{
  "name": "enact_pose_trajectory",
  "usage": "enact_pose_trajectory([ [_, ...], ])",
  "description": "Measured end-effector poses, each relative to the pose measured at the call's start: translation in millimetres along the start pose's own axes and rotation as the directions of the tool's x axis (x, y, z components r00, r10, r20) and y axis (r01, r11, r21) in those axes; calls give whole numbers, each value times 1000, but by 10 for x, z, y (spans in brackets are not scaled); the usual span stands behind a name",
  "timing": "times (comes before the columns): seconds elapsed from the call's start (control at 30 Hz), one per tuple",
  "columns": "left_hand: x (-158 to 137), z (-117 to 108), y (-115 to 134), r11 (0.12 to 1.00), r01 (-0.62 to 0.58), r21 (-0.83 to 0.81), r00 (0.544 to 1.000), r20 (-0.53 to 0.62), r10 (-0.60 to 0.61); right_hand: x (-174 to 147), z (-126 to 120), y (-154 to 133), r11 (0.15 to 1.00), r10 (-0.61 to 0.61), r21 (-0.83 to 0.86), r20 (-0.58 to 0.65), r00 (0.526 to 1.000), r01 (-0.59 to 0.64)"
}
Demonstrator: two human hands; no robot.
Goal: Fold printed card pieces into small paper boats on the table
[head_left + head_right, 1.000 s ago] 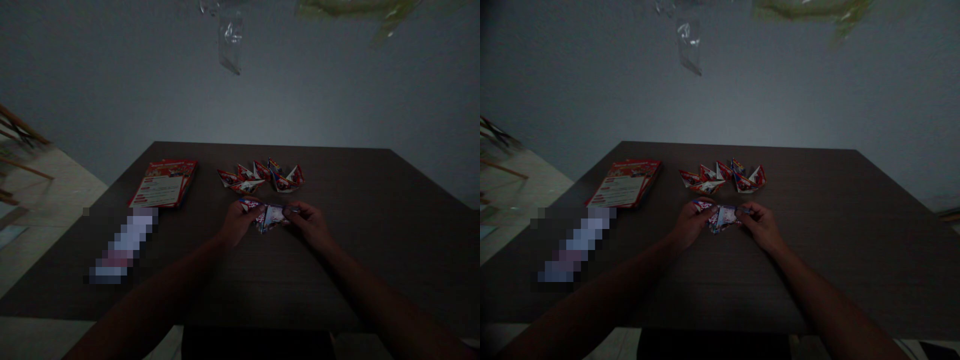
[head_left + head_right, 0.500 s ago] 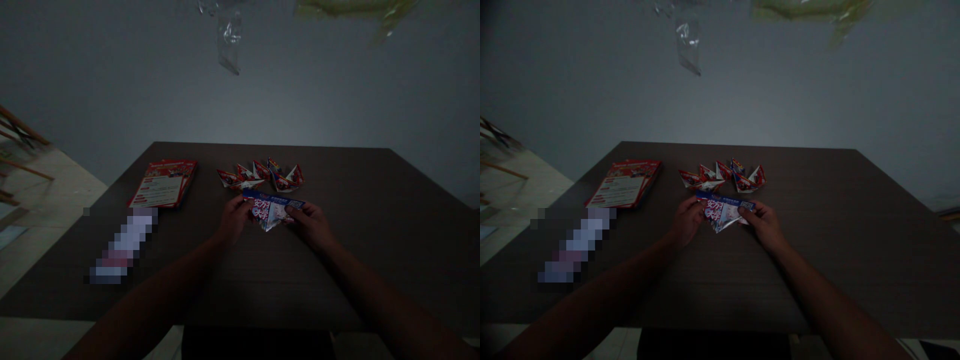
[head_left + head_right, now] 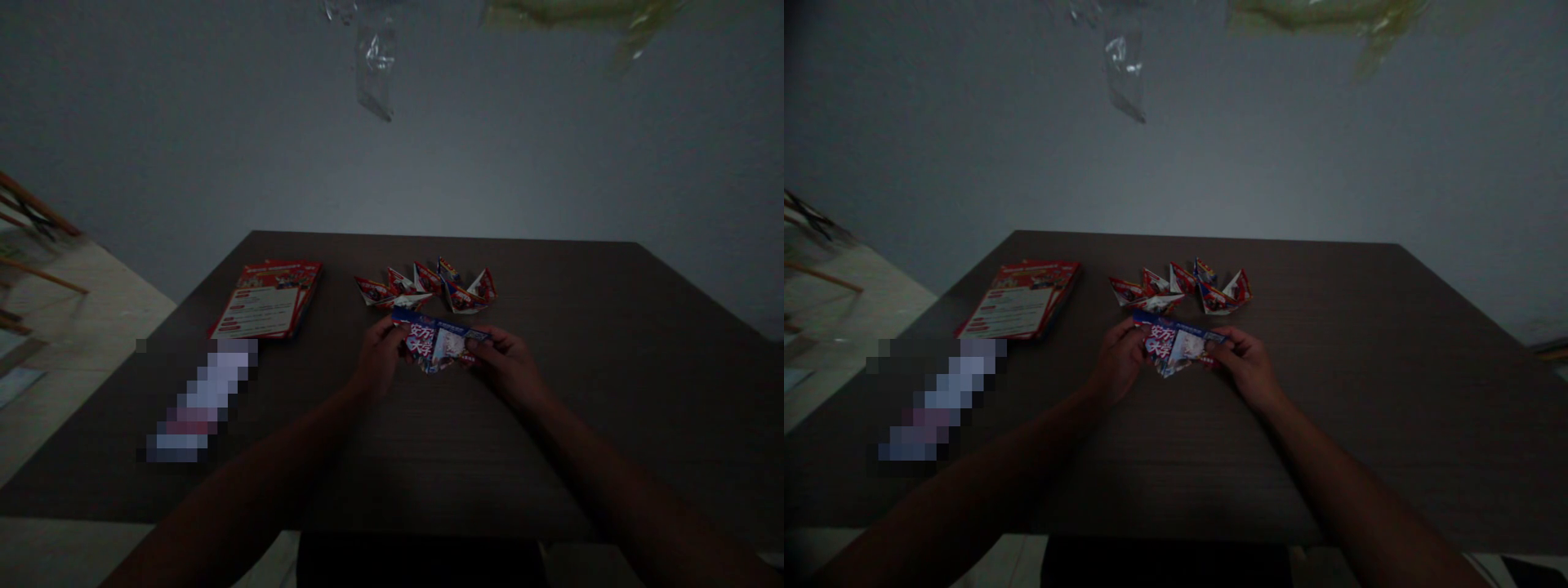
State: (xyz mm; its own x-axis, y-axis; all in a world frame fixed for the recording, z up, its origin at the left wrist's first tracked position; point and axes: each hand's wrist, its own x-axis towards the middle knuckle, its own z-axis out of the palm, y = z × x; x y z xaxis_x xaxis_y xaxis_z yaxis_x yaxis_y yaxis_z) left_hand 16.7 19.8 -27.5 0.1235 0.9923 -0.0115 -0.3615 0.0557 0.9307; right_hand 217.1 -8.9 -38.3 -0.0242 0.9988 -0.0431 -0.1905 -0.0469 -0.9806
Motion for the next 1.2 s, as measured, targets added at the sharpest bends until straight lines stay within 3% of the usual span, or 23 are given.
enact_pose_trajectory([
  [0.43, 7, -11, -39, 999, -9, -36, 999, 45, 10, -23, 17, -24, 999, -10, -39, 30, 999, 11],
  [0.7, -13, 49, 66, 979, 90, -182, 996, 1, -91, -33, 3, -23, 1000, -16, 18, 58, 998, 15],
  [0.87, -11, 53, 115, 946, 159, -282, 987, 47, -152, -31, 13, -20, 999, -32, 24, 79, 996, 30],
  [1.2, 3, -22, 129, 943, 252, -218, 968, 37, -250, 8, -11, 31, 999, -39, 37, 2, 999, 39],
])
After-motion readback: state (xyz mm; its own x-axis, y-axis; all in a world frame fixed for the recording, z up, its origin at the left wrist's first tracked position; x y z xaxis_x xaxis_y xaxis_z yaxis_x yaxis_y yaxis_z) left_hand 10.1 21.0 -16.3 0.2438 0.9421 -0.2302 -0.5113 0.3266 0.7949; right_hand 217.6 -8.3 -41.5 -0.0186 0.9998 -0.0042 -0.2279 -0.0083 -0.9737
